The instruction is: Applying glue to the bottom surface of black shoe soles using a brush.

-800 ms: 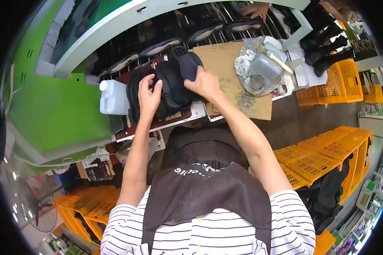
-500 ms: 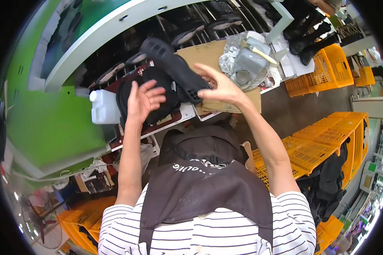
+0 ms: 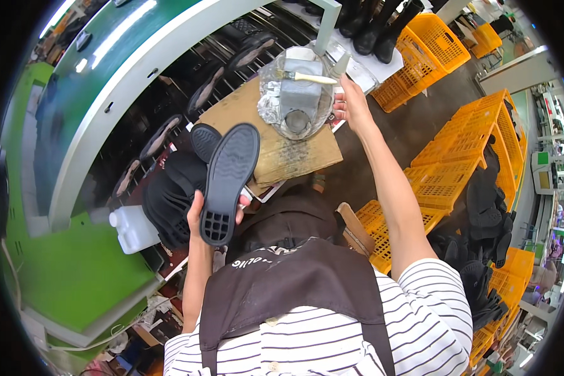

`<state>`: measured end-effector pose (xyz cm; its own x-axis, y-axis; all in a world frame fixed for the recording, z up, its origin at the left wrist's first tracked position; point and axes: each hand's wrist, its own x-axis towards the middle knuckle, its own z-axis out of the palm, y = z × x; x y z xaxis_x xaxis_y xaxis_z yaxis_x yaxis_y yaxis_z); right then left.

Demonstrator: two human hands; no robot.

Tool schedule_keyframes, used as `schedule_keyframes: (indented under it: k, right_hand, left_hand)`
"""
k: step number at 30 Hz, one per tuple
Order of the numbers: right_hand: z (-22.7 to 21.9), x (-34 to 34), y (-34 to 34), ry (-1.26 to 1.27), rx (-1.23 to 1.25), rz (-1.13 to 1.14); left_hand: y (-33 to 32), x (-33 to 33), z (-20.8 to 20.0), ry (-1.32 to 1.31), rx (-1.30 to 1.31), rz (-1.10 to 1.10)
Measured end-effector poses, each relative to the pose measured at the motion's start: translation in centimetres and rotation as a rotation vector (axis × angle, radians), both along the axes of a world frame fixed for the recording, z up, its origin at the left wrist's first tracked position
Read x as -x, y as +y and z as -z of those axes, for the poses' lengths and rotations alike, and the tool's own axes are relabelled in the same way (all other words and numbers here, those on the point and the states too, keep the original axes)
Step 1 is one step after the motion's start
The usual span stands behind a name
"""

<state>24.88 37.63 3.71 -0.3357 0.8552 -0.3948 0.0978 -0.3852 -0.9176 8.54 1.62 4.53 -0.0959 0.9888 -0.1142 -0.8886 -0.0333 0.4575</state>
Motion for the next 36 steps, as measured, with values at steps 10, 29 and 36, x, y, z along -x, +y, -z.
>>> schedule_keyframes:
  k: [10, 29, 36]
  right_hand:
    - [1.9, 2.5, 2.5, 0.340, -0.029, -0.174]
    - [-8.9, 1.0, -11.8, 0.245, -0.536, -0.719]
    - [-6.7, -0.6, -8.7, -0.073, -0.457, -0.265]
  left_hand:
    - [5.0, -0.1, 1.6, -0.044, 0.067, -0.089]
    - [4.2, -1.6, -0.1, -0.032, -0.033, -0.015]
    - [4.2, -1.1, -0.3, -0.033, -0.099, -0.040]
